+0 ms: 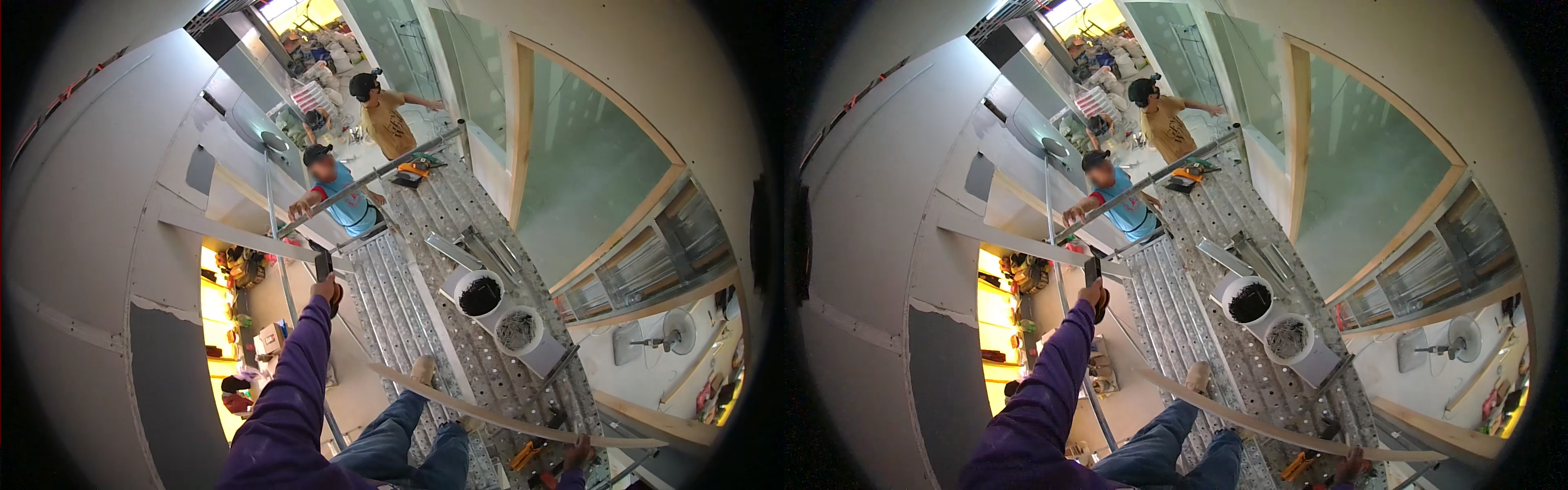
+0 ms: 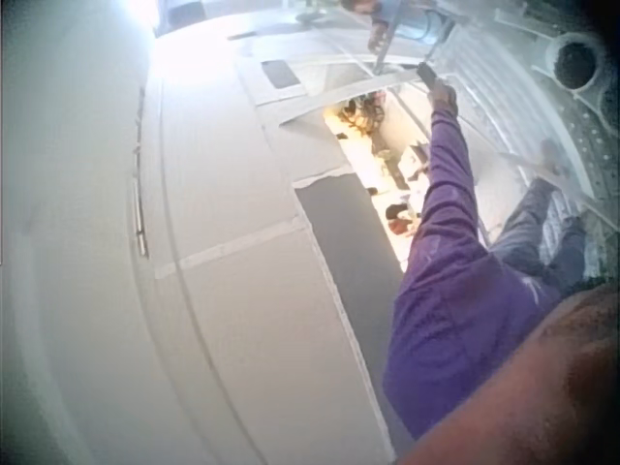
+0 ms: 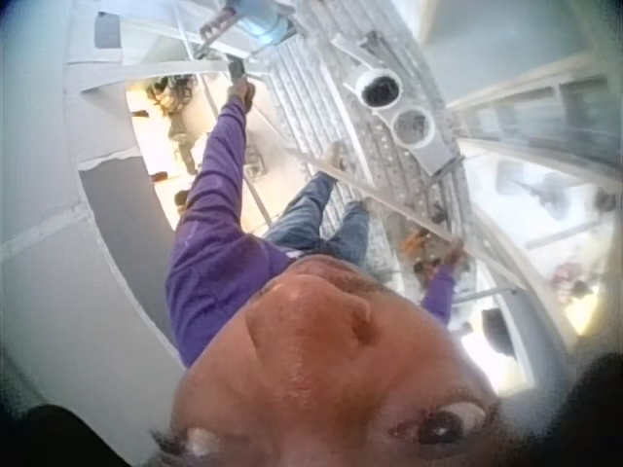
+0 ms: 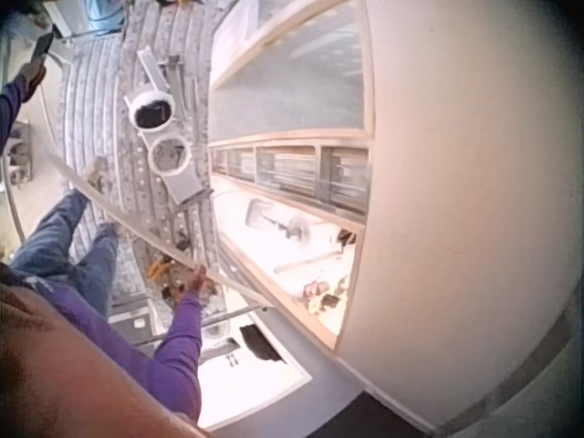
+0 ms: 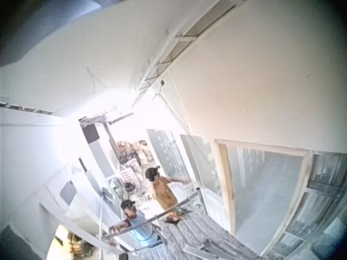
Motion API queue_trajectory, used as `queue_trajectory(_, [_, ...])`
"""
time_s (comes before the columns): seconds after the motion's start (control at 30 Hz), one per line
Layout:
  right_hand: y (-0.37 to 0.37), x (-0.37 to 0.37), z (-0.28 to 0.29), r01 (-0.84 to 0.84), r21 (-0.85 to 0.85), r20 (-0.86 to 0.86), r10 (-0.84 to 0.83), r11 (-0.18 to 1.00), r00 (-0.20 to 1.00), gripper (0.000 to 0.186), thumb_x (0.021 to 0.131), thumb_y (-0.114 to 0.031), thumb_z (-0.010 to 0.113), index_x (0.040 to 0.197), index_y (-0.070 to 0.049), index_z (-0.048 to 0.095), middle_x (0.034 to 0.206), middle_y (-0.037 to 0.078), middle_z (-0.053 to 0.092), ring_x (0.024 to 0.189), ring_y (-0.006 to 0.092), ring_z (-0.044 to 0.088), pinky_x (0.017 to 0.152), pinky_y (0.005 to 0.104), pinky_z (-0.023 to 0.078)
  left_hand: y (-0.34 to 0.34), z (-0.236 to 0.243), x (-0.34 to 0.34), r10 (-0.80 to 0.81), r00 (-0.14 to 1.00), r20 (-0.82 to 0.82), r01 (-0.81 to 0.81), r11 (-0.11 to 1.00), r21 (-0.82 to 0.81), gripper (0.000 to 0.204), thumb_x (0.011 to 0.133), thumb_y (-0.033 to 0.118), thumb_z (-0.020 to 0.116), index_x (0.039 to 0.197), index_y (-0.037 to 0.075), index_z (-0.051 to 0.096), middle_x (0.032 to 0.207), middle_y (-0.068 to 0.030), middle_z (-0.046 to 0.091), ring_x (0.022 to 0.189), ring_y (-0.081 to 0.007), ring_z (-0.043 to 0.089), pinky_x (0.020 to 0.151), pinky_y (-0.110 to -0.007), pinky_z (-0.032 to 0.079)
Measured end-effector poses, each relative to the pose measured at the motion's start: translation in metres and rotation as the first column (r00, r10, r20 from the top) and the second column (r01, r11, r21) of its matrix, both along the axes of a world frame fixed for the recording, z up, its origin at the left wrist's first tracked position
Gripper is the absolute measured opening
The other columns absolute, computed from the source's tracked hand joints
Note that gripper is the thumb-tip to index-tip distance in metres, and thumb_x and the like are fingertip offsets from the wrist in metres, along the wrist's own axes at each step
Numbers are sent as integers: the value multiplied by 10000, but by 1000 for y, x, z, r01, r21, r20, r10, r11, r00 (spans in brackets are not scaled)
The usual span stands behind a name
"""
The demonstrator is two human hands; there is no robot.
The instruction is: Mark the metal ceiling track with a pencil and then position a curved trim piece against the frame.
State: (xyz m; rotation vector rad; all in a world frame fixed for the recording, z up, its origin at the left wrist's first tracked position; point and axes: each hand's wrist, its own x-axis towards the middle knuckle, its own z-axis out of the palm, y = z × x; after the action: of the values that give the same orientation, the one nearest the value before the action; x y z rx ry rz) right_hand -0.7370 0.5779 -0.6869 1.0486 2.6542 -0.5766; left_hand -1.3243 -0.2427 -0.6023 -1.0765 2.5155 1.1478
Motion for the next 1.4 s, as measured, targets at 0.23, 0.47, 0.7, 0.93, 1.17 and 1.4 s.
queue_trajectory(0.23, [-38, -51, 8, 152, -84, -180, -165, 985, 970, 519, 818, -198, 745, 1259, 18, 577, 1206, 242, 606, 1164, 455, 553, 1016, 506, 441, -86, 24, -143, 17, 999, 29, -13, 991, -133, 795, 880, 632, 584, 1067, -132, 700, 1103, -335, 683, 1152, -396, 651, 970, -416, 482])
queue_trajectory(0.47, [-59, -77, -23, 178, 23, 6, -178, 984, 984, 529, 867, -147, 710, 1334, 21, 527, 1279, 238, 585, 1202, 413, 560, 998, 473, 477, -133, 38, -226, 51, 999, -4, -50, 955, -292, 690, 872, 608, 617, 922, -73, 710, 952, -244, 699, 945, -329, 681, 833, -403, 502])
queue_trajectory(0.7, [-31, -36, -22, 594, -676, -159, -874, 435, 460, 522, 883, -105, 696, 1357, 19, 514, 1326, 232, 571, 1245, 383, 553, 1011, 443, 486, -84, 26, -282, -82, 982, 169, 118, 970, -211, 817, 855, 650, 587, 1096, -123, 690, 1157, -314, 676, 1158, -388, 640, 985, -410, 463])
queue_trajectory(0.93, [1, -86, -38, 293, 59, -75, -289, 954, 954, 533, 904, -27, 657, 1409, 9, 493, 1393, 210, 543, 1317, 332, 520, 1104, 415, 446, -188, -41, -315, 14, 999, 40, 0, 946, -323, 865, 883, 690, 527, 1154, -118, 672, 1213, -309, 657, 1190, -367, 626, 995, -424, 448])
queue_trajectory(1.17, [-65, -58, -37, 283, 214, -184, -246, 935, 952, 548, 777, -86, 763, 1290, -15, 583, 1276, 194, 596, 1214, 358, 576, 1063, 451, 462, -89, 47, -318, 125, 985, -121, -153, 951, -270, 982, 884, 761, 504, 1276, -137, 571, 1346, -281, 577, 1250, -389, 559, 1060, -438, 416])
queue_trajectory(1.4, [10, -87, -119, 144, 151, -138, -123, 978, 983, 449, 766, -217, 808, 1154, -54, 651, 1170, 162, 621, 1155, 377, 587, 1044, 527, 447, 210, -14, -143, -839, 439, -322, 626, 543, -560, 655, 936, 286, 716, 1425, -49, 440, 1431, -225, 488, 1327, -349, 464, 1131, -456, 343])
